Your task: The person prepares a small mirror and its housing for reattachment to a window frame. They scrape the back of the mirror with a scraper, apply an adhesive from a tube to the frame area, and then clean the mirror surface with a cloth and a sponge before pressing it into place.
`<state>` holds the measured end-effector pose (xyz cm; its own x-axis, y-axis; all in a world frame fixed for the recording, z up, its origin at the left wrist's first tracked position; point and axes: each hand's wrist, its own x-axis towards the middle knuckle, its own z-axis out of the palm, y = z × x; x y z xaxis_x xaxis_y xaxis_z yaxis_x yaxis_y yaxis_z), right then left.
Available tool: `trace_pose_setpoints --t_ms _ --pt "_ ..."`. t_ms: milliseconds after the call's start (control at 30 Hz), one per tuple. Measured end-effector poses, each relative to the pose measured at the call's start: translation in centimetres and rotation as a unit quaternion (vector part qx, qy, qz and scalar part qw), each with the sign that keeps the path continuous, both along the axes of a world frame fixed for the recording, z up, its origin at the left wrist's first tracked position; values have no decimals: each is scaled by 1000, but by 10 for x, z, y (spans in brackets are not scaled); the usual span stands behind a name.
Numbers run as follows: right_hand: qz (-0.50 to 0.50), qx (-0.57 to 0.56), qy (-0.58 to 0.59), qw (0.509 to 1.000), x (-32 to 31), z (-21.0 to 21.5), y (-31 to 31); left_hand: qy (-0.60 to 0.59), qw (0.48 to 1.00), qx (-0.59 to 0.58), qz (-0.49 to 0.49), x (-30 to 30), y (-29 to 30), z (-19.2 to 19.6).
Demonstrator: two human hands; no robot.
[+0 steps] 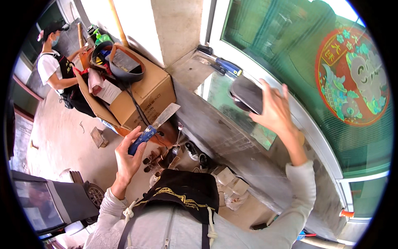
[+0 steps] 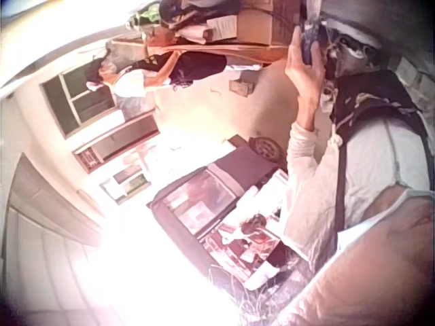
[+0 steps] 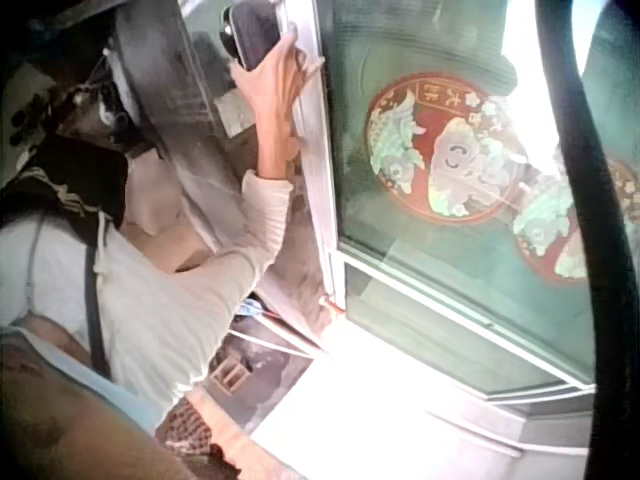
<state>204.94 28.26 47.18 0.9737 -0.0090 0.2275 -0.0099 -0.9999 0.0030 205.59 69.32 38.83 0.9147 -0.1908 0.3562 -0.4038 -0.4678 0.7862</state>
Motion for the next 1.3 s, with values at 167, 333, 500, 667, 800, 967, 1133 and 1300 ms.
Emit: trace_pose_setpoints --t_ms 167,333,500,667,800,967,1133,1300 --pt "190 -139 -12 972 109 -23 58 -2 999 -21 34 -17 15 -3" --pt "276 -231 40 932 198 -28 86 -13 997 -5 78 -35 33 -7" --pt "283 -250 -41 925 250 -36 92 57 989 -22 137 -54 45 -7" --pt "198 -201 -181 942 241 -58 105 23 986 -1 163 -62 49 -15" --pt "220 -143 -101 960 226 -67 89 9 989 -2 147 -58 43 -12" --pt "215 59 -127 967 198 -58 77 12 996 -22 90 -39 18 6" --pt "263 187 -36 946 85 -36 71 32 998 -34 36 -25 0 1" --pt "84 179 33 980 -34 -24 0 29 999 1 -25 -12 -16 -6"
